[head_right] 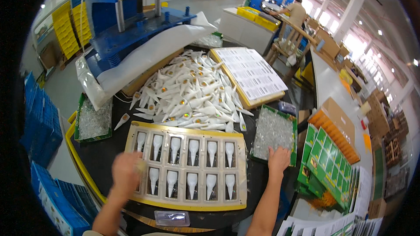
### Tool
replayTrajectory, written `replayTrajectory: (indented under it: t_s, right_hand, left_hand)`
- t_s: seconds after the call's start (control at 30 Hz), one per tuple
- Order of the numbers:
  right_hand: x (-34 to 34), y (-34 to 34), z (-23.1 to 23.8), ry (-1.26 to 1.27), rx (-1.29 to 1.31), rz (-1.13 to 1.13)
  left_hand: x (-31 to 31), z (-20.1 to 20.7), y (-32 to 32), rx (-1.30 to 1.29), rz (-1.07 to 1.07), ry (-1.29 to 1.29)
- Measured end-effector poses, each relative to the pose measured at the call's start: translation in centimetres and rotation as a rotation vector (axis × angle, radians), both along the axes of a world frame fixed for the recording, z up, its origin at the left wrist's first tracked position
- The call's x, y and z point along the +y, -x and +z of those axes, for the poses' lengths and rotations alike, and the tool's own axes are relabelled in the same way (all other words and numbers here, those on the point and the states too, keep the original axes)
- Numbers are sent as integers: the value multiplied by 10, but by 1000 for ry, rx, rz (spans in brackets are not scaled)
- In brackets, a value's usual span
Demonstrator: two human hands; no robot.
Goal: The person places white light bulbs into a yellow foam tray, then covers the tray with a clear plastic sheet and a printed cardboard cover. The person repeats this process multiple times, stacking the finished packages on the table.
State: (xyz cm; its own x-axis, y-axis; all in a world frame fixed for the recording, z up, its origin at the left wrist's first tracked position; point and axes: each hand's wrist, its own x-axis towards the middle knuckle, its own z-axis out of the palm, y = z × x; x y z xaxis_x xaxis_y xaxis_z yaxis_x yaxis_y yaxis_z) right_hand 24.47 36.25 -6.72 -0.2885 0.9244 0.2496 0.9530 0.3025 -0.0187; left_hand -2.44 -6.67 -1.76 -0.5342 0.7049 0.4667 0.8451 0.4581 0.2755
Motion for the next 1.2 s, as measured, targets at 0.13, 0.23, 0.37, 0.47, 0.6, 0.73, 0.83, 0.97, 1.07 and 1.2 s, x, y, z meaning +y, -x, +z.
replayTrajectory:
  t_s: [0.13,0.23,0.37,0.47,0.6,0.73,0.83,0.97,1.07,1.2]
  right_hand:
    - [22,23,-14,20,141,116]
    - [50,24,-42,174,402,300]
    - [85,-4,-37,549,844,204]
    - [66,6,-19,578,900,291]
    - [-34,68,15,667,815,588]
    - [-114,117,21,566,499,816]
    - [-162,152,35,389,359,974]
    - [-211,201,35,579,427,1124]
    - [-230,224,38,717,471,1176]
    - [-223,231,35,770,540,1114]
  left_hand:
    - [-61,-19,121,35,504,113]
    - [-110,-65,195,106,474,265]
    - [-93,-37,217,-165,421,247]
    - [-96,-40,228,-61,413,195]
    - [-100,-49,231,13,388,214]
    - [-72,-29,188,-91,231,-32]
    - [-29,-7,123,-467,8,-176]
    - [-10,-5,53,-757,-149,-163]
    - [-15,-24,26,-677,-205,-86]
    - [-21,-20,20,-802,-168,-170]
